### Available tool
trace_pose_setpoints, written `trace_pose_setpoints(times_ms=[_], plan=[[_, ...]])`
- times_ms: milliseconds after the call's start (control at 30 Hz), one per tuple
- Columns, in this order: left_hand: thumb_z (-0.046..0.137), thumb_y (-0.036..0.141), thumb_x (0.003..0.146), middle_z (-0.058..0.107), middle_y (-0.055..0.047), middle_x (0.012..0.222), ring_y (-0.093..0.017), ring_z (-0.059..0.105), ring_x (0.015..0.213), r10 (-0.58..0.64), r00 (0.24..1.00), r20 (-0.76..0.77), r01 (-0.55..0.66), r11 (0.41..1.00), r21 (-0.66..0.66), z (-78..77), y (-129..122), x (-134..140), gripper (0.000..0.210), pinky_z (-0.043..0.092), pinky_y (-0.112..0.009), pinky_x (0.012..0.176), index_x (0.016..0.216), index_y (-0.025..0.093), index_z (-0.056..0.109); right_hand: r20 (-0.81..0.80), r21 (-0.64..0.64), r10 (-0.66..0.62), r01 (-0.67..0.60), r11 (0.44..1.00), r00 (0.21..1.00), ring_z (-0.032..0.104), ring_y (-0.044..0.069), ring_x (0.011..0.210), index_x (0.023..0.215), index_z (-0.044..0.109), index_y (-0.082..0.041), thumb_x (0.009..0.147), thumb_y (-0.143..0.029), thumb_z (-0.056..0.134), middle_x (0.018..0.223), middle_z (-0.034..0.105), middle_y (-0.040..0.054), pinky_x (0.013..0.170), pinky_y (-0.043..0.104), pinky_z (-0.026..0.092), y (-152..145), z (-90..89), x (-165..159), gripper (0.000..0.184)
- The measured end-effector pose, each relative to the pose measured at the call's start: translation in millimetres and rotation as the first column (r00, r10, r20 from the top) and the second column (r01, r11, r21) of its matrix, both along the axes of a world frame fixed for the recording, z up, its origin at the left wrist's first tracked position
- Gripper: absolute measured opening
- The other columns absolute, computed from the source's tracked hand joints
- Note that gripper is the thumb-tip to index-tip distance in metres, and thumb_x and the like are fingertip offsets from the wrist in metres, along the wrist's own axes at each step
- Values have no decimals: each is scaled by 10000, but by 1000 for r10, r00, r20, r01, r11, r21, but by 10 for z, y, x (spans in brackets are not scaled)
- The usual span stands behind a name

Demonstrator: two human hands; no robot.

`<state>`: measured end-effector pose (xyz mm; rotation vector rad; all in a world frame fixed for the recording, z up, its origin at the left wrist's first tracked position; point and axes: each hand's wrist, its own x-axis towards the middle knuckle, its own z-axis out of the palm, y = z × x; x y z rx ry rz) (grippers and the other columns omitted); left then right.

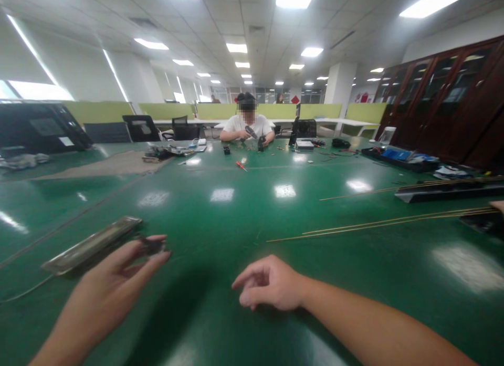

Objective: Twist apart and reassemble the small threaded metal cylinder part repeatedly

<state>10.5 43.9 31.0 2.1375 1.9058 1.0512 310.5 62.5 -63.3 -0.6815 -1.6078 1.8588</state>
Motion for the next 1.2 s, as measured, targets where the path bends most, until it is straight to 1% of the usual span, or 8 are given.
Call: trace_pose_setpoints(times_ms=[67,167,267,433,600,800,967,1200], plan=[[600,568,870,740,-34,1027,-203,716,887,-205,979,6,205,977,-59,-34,118,361,450,596,-284,784,1098,189,686,-78,13,-131,133,991,988,605,108,599,1153,676,-126,675,-380,842,773,675,17,603,251,473,40,-10,12,566],[611,423,890,712,-57,1106,-215,680,989,-435,886,-161,429,901,-70,-142,224,821,279,559,-309,895,1068,235,713,-146,52,-280,290,956,949,579,93,614,1285,561,-165,692,-271,799,884,652,11,602,241,459,92,-10,46,648],[589,323,902,709,-49,1097,-207,670,993,-528,823,-210,513,849,-127,-307,228,1032,223,548,-305,888,1077,271,716,-88,166,-316,327,930,945,546,77,625,1294,506,-205,687,-173,764,972,627,8,618,233,450,80,2,64,661],[588,281,905,703,-50,994,-188,659,905,-604,794,-69,577,784,-227,-497,140,994,171,533,-275,802,1020,245,709,102,383,-292,233,894,951,578,101,658,1201,490,-234,700,-114,718,960,640,-3,637,240,477,-23,15,34,563],[593,266,901,693,-29,943,-183,641,887,-617,787,24,597,750,-284,-524,111,951,143,504,-283,787,990,259,705,151,433,-322,230,872,935,590,111,676,1144,506,-233,726,-94,681,914,643,-8,635,230,479,-75,31,36,473],[677,238,805,677,-20,1023,-201,640,925,-500,866,17,490,840,-235,-618,109,942,391,510,-317,825,1188,298,626,176,520,-455,310,796,873,617,152,761,1090,606,-218,697,-80,685,938,660,13,701,270,485,-48,92,67,424],[665,198,786,664,-23,990,-198,633,913,-485,874,43,483,853,-197,-661,121,953,365,511,-321,812,1144,261,626,217,627,-464,242,740,859,602,161,743,938,672,-189,678,-85,700,835,647,8,681,268,462,-64,130,72,282],[677,185,756,694,-14,994,-199,654,921,-464,884,55,465,867,-180,-633,116,1003,338,510,-329,834,1087,247,653,221,662,-481,231,713,848,606,162,731,947,690,-189,724,-175,741,829,656,10,666,265,447,-94,160,74,229]])
